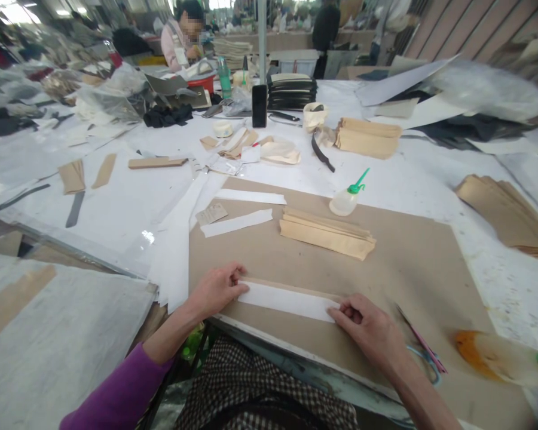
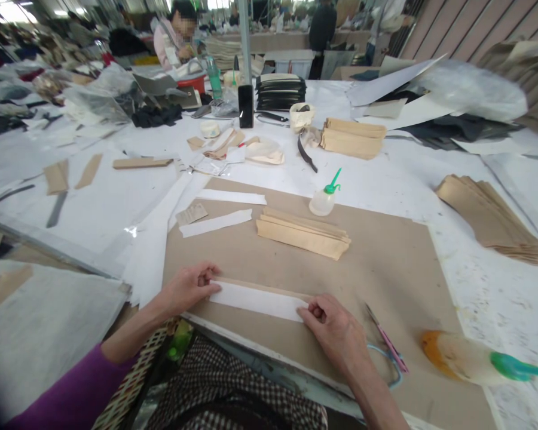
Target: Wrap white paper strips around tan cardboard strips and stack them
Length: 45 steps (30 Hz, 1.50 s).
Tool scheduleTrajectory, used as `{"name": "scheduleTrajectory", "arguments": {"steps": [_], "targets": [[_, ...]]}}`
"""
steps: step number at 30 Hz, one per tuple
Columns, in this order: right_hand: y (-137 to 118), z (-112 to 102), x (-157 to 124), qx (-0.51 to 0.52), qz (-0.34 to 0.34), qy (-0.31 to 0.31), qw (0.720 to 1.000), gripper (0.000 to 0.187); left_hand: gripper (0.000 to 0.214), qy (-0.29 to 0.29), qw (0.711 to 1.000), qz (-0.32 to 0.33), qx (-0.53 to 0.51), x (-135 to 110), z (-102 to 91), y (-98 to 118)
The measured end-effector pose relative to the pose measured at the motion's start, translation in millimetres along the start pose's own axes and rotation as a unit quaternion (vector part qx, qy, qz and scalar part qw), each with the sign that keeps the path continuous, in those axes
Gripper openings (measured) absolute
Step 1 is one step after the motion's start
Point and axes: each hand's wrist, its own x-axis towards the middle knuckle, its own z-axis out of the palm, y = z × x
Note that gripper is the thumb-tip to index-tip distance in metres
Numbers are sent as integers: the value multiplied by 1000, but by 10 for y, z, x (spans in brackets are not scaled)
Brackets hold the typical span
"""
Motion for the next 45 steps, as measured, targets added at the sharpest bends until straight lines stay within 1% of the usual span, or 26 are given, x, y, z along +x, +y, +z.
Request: {"name": "scheduleTrajectory", "arguments": {"steps": [12,14,16,18,20,23,24,26,28,30,31,32,35,39,43,45], "targets": [[55,30,-16,-8,-2,4,1000,35,25,-10,999,8,47,35,16,-25],[53,33,-31,-22,-9,11,1000,31,24,-13,998,15,63,43,13,-37],[47,43,-53,-41,-20,32,998,26,25,-9,996,23,85,46,16,-59],[43,65,-76,-53,-50,64,995,23,28,6,993,33,111,35,33,-76],[46,97,-96,-58,-104,86,989,25,26,24,989,55,138,2,76,-75],[76,158,-112,-77,-206,88,972,24,17,30,976,122,179,-91,183,-48],[92,178,-116,-89,-231,87,965,25,19,24,971,144,188,-129,224,-43],[124,207,-123,-113,-257,92,955,27,27,23,957,196,214,-203,300,-59],[143,215,-132,-127,-259,98,952,26,31,57,927,267,257,-270,353,-111],[139,197,-142,-131,-255,96,953,25,35,111,885,336,304,-322,380,-183],[130,179,-147,-132,-253,90,954,25,36,133,867,359,320,-342,385,-217],[117,158,-151,-131,-251,82,956,24,37,146,857,369,329,-357,386,-246],[73,84,-164,-122,-243,53,961,24,39,160,847,378,339,-382,375,-285],[54,-23,-183,-87,-238,31,967,29,42,151,844,383,343,-385,353,-268],[67,-154,-199,-21,-207,12,978,31,49,148,841,385,350,-379,333,-267],[75,-201,-218,24,-185,21,982,30,49,145,844,382,348,-376,327,-269]]}}
